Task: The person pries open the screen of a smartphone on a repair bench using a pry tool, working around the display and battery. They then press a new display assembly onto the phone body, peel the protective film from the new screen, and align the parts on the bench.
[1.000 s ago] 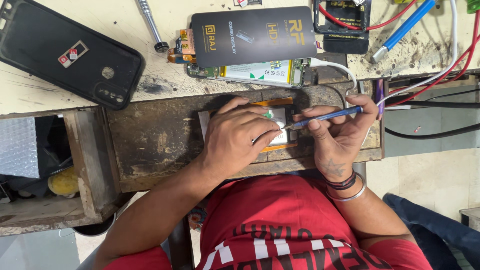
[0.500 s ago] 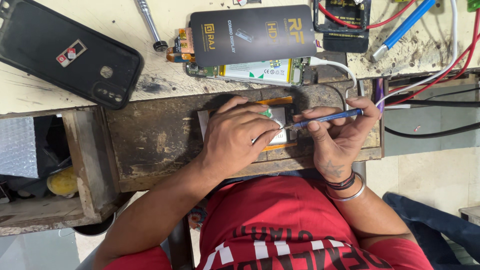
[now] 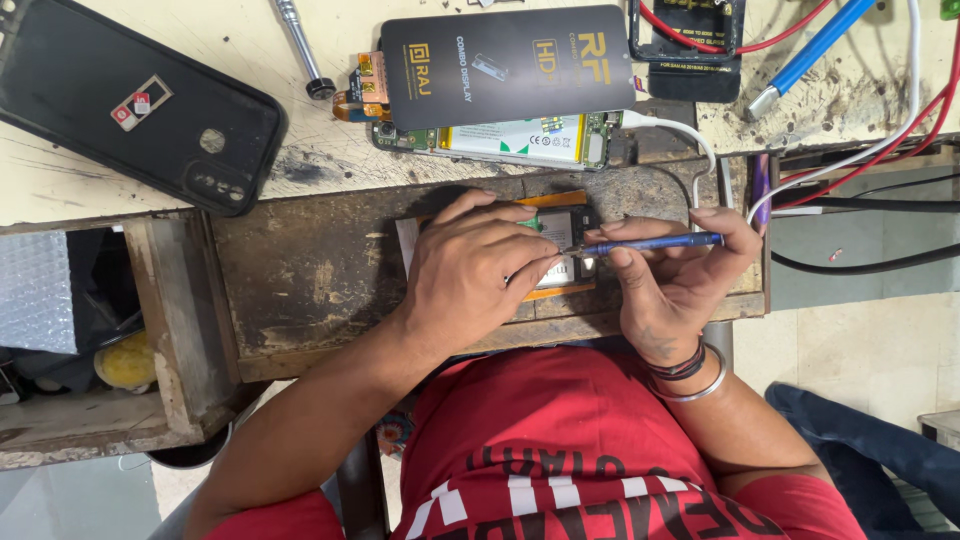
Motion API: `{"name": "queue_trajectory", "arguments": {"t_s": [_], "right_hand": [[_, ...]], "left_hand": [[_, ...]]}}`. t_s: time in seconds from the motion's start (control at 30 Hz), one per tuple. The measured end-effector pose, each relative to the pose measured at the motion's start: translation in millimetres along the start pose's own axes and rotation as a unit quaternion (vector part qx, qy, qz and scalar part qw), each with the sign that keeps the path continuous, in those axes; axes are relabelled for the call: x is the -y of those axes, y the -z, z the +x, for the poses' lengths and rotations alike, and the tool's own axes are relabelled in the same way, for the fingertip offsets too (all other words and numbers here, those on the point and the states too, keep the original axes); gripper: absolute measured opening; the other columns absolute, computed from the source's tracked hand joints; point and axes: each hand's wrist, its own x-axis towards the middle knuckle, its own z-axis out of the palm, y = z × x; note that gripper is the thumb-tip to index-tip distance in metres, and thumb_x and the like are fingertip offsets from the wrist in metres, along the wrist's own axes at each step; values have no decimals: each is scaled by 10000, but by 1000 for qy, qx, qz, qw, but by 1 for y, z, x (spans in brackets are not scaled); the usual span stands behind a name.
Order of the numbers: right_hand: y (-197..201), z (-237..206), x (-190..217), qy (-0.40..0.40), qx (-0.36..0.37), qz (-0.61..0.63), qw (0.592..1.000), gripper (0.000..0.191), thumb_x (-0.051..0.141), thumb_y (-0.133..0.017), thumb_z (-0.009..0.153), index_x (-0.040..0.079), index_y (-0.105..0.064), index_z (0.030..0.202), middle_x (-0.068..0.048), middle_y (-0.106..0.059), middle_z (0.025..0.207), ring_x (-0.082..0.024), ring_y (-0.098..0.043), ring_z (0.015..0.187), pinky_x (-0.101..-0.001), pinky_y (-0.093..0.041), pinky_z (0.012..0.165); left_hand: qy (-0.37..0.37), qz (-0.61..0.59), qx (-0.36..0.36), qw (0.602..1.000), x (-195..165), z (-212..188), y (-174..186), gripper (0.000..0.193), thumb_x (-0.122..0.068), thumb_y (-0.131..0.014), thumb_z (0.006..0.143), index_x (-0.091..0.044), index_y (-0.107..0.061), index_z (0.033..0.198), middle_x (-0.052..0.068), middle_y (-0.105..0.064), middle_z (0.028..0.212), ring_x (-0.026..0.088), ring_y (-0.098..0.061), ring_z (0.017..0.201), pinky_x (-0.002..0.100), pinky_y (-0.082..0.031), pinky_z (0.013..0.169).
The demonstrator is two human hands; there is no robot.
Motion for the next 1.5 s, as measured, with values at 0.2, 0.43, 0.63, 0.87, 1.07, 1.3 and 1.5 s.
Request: {"name": "queue_trajectory", "arguments": {"t_s": [0.2,0.43,0.63,0.87,1.07,1.3,1.5], "right_hand": [[-4,-1,2,35,3,-59,998,555,-72,-653,1086,179,-260,1386,-218,-705,1079,-293,-759,960,-364,-639,925],[-3,-1,0,40,0,-41,998,537,-67,-658,1101,180,-268,1376,-210,-707,1087,-287,-759,963,-380,-644,953],[10,5,7,29,-30,-64,997,575,-60,-674,1116,172,-258,1439,-216,-693,1143,-279,-731,1003,-382,-645,953],[26,18,14,37,20,-178,983,624,-58,-752,1114,125,-275,1472,-196,-706,1107,-262,-767,990,-313,-658,880],[28,25,10,52,26,-207,977,625,-25,-794,1080,93,-305,1451,-188,-678,1080,-251,-772,971,-316,-688,857],[31,21,10,51,18,-209,976,640,-4,-812,1067,92,-307,1448,-165,-674,1070,-246,-765,954,-311,-680,838],[31,21,7,65,23,-210,975,644,-18,-806,1034,88,-313,1436,-164,-621,1110,-248,-753,946,-341,-688,854]], "left_hand": [[-1,6,1,1000,0,-2,0,102,-155,-829,854,-87,-787,917,79,-779,946,247,-744,1053,425,-519,982],[1,15,0,1000,-1,-1,0,141,-192,-844,870,-97,-784,956,68,-781,966,245,-744,1055,423,-516,1003],[16,23,31,999,-2,0,3,472,-313,-849,811,-72,-728,1199,95,-736,1217,262,-680,1175,436,-489,1061],[27,72,65,995,-1,0,2,483,-349,-834,836,-59,-730,1208,90,-725,1246,263,-646,1240,439,-449,1099],[30,72,69,995,0,0,1,478,-349,-834,836,-56,-731,1199,90,-729,1246,262,-647,1234,431,-449,1094],[30,73,70,994,0,0,1,477,-360,-830,843,-57,-733,1199,91,-729,1249,262,-648,1230,431,-448,1100],[33,69,72,994,0,1,1,469,-355,-831,840,-56,-739,1190,89,-730,1242,260,-649,1226,434,-444,1098]]}}
